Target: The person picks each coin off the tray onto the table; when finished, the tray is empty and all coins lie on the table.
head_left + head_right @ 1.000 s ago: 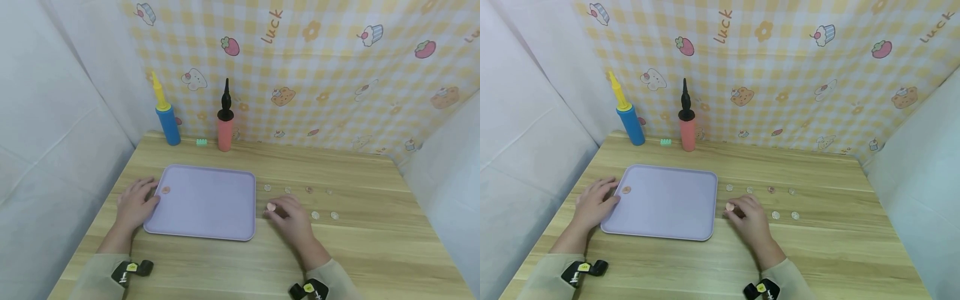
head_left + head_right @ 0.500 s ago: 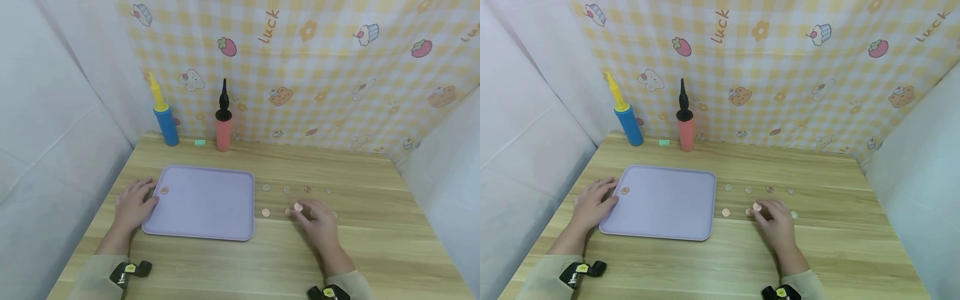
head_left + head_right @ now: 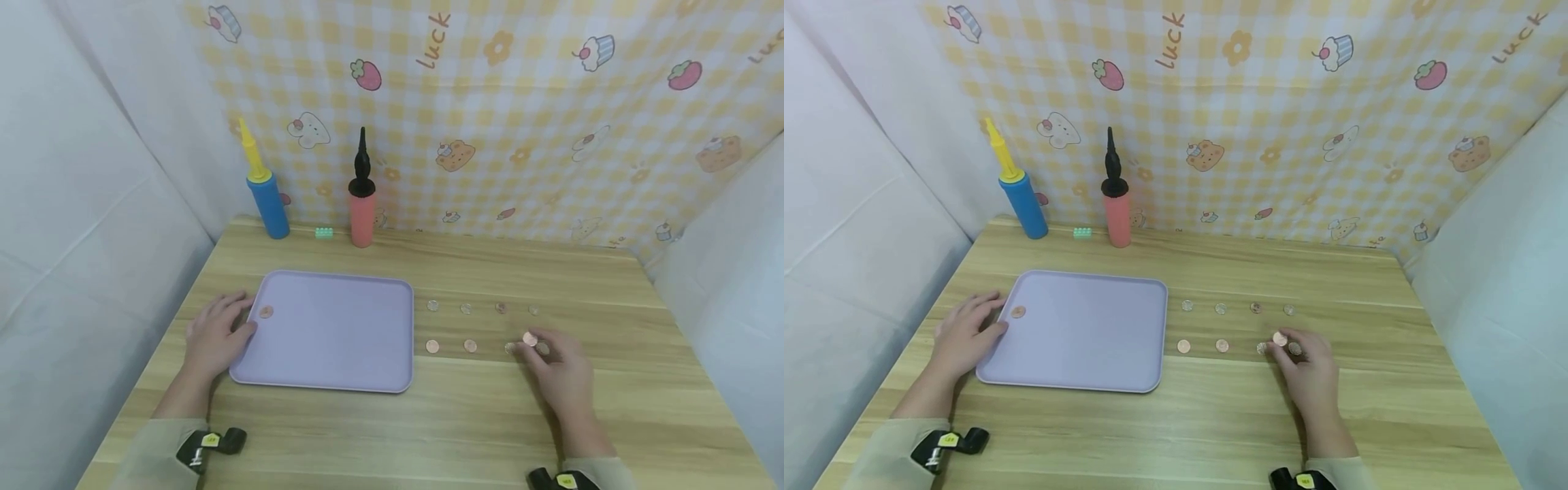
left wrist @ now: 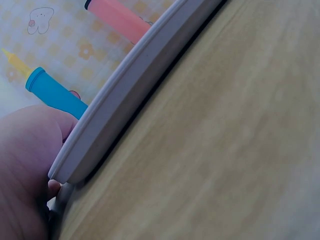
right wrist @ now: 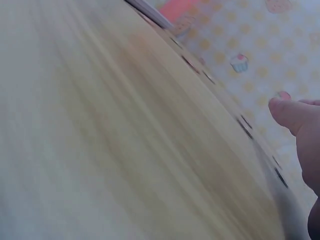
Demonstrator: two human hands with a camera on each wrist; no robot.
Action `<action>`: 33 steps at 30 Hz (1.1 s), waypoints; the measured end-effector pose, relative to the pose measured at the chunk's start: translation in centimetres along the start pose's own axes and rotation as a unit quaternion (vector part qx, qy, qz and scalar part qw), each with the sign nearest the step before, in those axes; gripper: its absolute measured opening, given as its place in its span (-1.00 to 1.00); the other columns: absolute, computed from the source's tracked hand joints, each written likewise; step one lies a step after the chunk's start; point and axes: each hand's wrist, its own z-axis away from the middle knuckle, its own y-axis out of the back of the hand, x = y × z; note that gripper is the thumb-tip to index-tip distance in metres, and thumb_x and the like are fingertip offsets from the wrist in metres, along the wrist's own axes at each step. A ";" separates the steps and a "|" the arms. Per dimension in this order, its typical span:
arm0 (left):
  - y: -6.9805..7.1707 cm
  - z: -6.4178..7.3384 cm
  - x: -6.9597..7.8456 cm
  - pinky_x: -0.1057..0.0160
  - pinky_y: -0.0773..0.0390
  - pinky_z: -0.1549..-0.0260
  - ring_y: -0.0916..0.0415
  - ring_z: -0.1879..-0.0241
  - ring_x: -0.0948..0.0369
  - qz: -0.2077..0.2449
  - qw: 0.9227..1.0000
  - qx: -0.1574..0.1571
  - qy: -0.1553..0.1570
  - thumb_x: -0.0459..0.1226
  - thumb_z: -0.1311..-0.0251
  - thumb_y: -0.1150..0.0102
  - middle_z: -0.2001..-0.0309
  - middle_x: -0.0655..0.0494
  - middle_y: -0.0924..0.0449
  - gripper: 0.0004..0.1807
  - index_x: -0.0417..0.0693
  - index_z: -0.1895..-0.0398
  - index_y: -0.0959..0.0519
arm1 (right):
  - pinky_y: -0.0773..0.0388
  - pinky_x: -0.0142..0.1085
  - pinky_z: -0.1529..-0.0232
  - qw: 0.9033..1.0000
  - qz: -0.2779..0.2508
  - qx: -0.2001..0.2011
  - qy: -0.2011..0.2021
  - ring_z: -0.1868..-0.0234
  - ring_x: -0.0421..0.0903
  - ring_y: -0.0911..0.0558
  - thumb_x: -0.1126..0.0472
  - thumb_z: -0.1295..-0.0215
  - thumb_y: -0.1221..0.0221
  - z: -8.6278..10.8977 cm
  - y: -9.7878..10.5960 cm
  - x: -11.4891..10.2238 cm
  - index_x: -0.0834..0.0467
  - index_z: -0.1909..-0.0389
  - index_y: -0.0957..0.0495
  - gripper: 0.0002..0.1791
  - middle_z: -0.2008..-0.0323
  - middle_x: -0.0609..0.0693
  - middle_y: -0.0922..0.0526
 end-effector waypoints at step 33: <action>0.0 0.0 0.1 -0.62 0.10 -0.31 0.04 -0.56 -0.44 -0.004 1.000 0.002 0.001 -0.17 -0.46 -0.10 -0.56 -0.33 -0.26 -0.44 -0.23 -0.45 -0.48 | -0.39 0.29 -0.36 0.963 0.082 -0.066 -0.247 -0.27 0.39 -0.59 0.10 -0.42 -0.42 -0.3 5.7 4.6 0.29 -0.04 -0.74 -0.64 -0.14 0.34 -0.71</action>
